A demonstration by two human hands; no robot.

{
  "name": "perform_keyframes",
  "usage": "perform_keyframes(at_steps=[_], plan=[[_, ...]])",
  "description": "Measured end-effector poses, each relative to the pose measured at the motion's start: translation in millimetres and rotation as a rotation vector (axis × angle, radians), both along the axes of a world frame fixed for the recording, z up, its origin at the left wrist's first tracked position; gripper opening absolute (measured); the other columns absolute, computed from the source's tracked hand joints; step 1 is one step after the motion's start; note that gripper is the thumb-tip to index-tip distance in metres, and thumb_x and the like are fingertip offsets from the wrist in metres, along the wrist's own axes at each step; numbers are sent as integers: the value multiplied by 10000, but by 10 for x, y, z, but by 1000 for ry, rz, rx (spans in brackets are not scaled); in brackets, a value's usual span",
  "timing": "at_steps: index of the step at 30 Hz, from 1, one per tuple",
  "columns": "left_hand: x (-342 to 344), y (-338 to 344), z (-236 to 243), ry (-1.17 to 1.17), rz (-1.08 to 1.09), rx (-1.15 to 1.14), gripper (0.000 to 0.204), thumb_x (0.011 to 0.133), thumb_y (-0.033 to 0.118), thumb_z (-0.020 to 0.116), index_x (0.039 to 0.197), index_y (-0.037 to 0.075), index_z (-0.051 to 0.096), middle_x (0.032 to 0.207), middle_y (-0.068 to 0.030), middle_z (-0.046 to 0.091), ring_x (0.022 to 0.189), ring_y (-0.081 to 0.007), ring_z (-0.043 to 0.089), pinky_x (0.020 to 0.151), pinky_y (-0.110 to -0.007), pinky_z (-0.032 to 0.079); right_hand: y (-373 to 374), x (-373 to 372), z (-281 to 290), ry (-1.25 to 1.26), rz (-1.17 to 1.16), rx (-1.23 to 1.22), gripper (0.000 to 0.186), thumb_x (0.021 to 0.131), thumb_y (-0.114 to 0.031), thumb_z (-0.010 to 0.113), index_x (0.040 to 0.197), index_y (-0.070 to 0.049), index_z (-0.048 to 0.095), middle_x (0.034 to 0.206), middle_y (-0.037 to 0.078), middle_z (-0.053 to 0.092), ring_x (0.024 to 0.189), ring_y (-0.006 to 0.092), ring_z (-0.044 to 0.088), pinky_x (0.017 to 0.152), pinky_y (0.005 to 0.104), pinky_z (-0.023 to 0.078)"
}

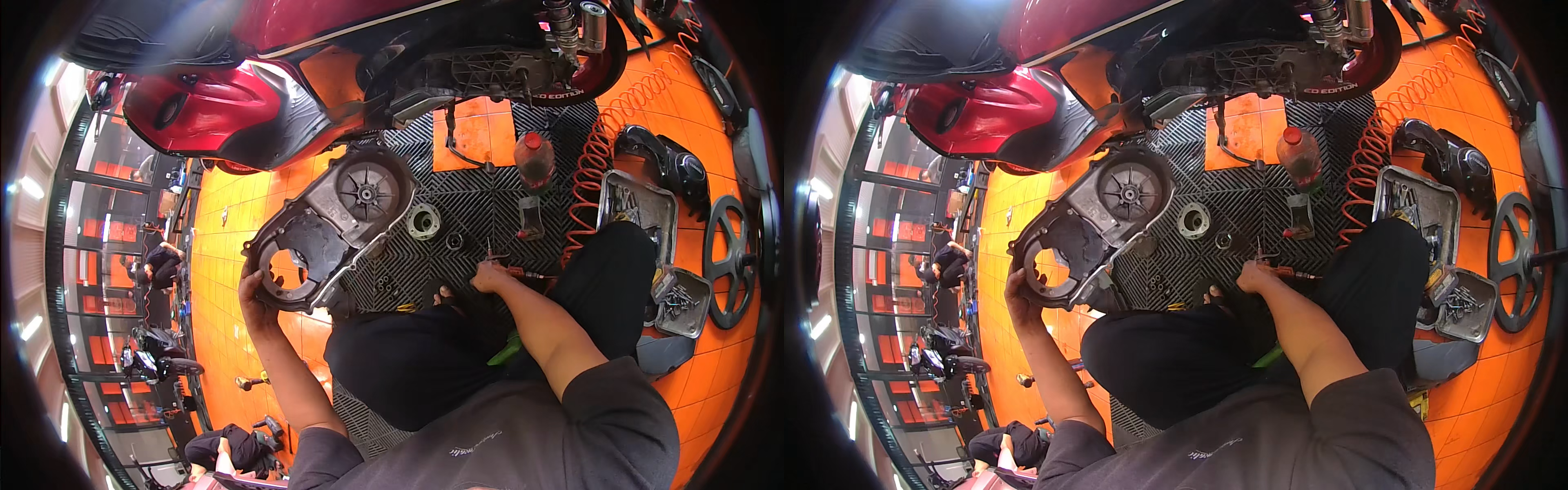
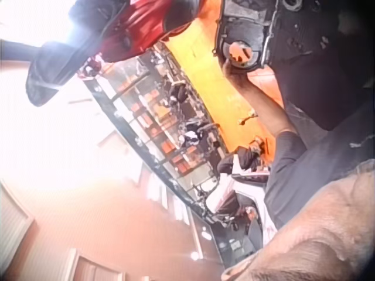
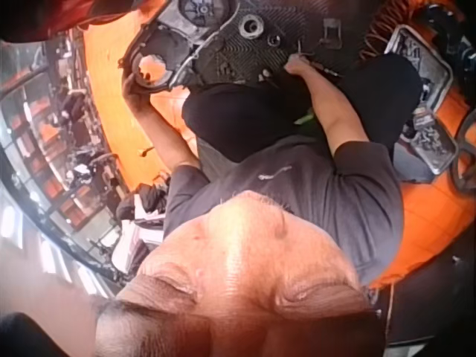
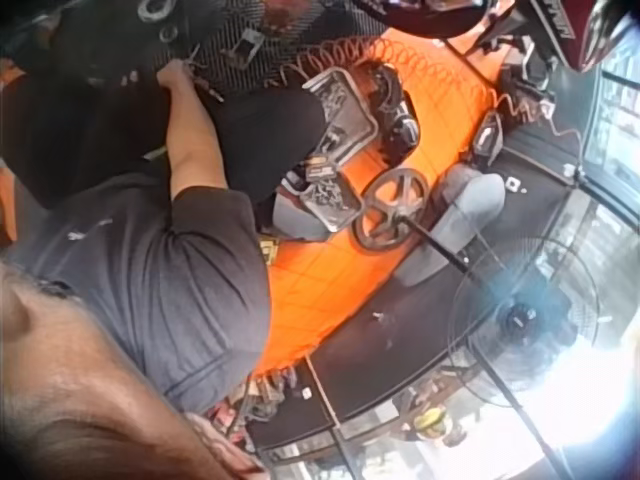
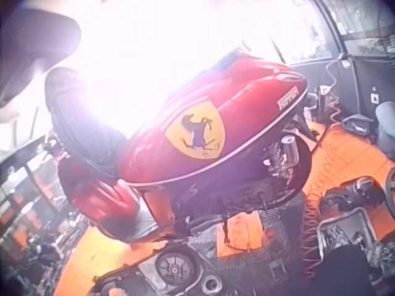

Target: The person cleans and reassembles motorcycle transmission components by hand. They wipe a clutch bell and housing with a cloth, apply liquid from a bottle to internal parts, and reattach a metal spring and plate.

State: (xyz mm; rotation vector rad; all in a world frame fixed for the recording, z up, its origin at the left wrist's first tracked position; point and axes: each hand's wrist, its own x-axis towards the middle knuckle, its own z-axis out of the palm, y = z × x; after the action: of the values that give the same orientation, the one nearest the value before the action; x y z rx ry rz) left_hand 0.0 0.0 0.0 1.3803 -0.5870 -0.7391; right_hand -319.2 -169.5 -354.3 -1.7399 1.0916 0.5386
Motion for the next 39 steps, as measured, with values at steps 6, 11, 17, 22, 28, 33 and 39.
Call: perform_keyframes(at_steps=[6, 11, 17, 22, 28, 33, 39], plan=[[-211, -66, -53, -75, 34, 86, 624, 761, 44, 602, 1367, -8, 466, 1181, -100, 619, 1010, -192, 640, 731, -320, 594, -25, -56, 118, -69, -43, -74, 531, 860, -262, 563, 1289, 50, 541, 1347, 308, 504, 1217, 436, 536, 1042, 475, 430], [-234, 58, -206, -70, 109, 130, 681, 747, 32, 649, 1373, -71, 403, 1166, -150, 610, 986, -225, 648, 745, -355, 588, -26, -66, 277, -91, 101, 23, 564, 863, -356, 644, 1286, 6, 562, 1376, 240, 512, 1191, 424, 556, 1030, 460, 439], [-314, 70, -221, -92, 89, 195, 668, 747, 25, 653, 1359, -85, 406, 1142, -165, 618, 972, -233, 656, 773, -375, 581, 136, -77, 478, -366, 103, 278, 604, 884, -353, 653, 1409, -107, 483, 1459, 190, 438, 1308, 408, 450, 1067, 532, 367], [-442, 66, -119, -110, 94, 235, 669, 723, 39, 667, 1340, -89, 441, 1120, -159, 637, 951, -219, 659, 749, -358, 581, 321, -256, 355, 52, 386, -318, 797, 889, -354, 643, 1537, -182, 212, 1598, 133, 147, 1432, 393, 243, 1147, 523, 249], [-441, 2, -63, -167, 4, 360, 717, 673, 67, 703, 1328, -104, 466, 1103, -156, 648, 907, -193, 660, 729, -327, 571, 583, 108, 436, -265, 538, -202, 755, 921, -325, 598, 1545, -269, 178, 1603, 135, 119, 1401, 376, 321, 1126, 502, 317], [-432, -283, -155, -189, -135, 499, 664, 690, 17, 685, 1309, -118, 484, 1107, -147, 651, 888, -196, 662, 727, -302, 551, 651, 284, -286, -193, 378, -39, 593, 874, -291, 619, 1431, -204, 437, 1488, 176, 384, 1300, 350, 468, 1056, 442, 414], [-229, -554, -582, 13, -265, 588, 665, 741, 4, 682, 1348, -123, 441, 1078, -148, 659, 889, -173, 660, 751, -276, 535, -142, 126, -210, -307, 634, -115, 342, 755, -300, 667, 897, 3, 735, 991, 230, 692, 962, 367, 671, 869, 447, 514]])
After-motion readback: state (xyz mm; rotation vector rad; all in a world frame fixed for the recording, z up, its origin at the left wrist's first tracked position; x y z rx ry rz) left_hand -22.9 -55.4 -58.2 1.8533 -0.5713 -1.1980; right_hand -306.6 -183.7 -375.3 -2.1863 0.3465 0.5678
